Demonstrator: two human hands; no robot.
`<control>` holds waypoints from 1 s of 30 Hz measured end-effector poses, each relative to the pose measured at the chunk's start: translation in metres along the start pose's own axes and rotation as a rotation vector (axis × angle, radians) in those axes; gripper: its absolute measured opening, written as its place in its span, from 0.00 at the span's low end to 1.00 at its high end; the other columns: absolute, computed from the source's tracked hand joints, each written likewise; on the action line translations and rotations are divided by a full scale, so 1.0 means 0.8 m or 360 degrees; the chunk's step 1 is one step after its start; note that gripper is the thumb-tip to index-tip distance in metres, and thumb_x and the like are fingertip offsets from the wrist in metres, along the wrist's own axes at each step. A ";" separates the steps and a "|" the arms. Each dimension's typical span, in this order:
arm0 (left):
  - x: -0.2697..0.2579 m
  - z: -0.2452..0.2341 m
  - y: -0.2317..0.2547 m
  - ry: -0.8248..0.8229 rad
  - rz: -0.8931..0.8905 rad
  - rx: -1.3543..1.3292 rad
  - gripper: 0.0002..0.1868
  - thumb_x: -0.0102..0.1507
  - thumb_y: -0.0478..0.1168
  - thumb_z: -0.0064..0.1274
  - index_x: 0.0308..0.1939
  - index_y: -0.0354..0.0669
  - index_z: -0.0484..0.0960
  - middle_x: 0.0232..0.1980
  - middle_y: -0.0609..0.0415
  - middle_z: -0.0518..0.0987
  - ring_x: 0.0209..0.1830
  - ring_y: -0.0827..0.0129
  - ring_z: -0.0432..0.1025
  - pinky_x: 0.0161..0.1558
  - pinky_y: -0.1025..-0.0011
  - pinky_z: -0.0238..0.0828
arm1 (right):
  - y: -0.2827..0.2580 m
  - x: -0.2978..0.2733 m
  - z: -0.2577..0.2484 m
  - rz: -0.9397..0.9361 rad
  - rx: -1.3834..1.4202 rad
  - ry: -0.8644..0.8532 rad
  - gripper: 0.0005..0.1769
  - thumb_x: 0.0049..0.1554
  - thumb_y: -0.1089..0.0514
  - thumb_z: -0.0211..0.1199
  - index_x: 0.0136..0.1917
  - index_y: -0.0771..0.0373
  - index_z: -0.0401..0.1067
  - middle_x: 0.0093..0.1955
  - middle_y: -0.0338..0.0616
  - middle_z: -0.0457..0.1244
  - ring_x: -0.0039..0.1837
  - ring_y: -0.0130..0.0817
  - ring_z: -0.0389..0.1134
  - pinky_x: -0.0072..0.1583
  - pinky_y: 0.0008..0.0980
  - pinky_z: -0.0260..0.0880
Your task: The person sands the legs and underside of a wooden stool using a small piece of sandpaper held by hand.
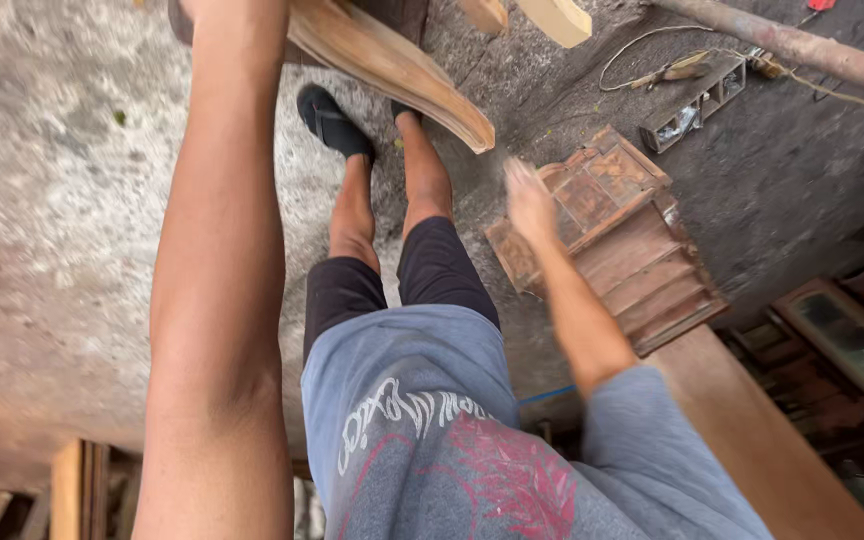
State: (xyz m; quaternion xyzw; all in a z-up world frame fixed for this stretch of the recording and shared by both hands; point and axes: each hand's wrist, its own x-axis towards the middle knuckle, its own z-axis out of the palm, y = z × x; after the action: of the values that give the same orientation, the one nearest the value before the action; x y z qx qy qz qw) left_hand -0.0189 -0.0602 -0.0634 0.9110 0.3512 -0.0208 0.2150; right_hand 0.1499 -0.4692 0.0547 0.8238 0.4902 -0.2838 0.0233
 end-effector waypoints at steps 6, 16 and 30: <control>-0.030 -0.048 -0.066 0.0005 0.0036 0.0089 0.06 0.58 0.32 0.60 0.38 0.42 0.84 0.36 0.44 0.81 0.36 0.49 0.77 0.33 0.55 0.74 | 0.106 -0.119 -0.001 0.0807 0.0444 0.0605 0.21 0.72 0.60 0.46 0.72 0.73 0.68 0.73 0.60 0.63 0.74 0.47 0.62 0.74 0.39 0.59; 0.041 -0.155 -0.036 0.0102 0.0112 0.0044 0.25 0.57 0.29 0.63 0.58 0.42 0.77 0.53 0.35 0.74 0.47 0.40 0.74 0.42 0.52 0.75 | -0.165 0.071 0.022 0.0312 0.0873 0.0637 0.23 0.69 0.61 0.50 0.75 0.70 0.64 0.80 0.64 0.53 0.83 0.56 0.48 0.80 0.50 0.51; 0.043 -0.157 -0.034 -0.0175 -0.0149 0.0138 0.65 0.65 0.23 0.61 0.84 0.82 0.32 0.57 0.36 0.68 0.42 0.55 0.76 0.36 0.67 0.81 | -0.129 0.106 -0.016 0.0402 0.0972 0.0501 0.20 0.71 0.58 0.50 0.71 0.70 0.69 0.76 0.60 0.60 0.80 0.55 0.57 0.79 0.51 0.55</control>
State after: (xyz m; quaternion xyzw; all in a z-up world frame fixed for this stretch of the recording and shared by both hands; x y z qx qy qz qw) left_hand -0.0246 0.0306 0.0334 0.8995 0.3800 -0.0961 0.1931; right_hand 0.1017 -0.3440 0.0486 0.8804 0.2748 -0.2816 -0.2647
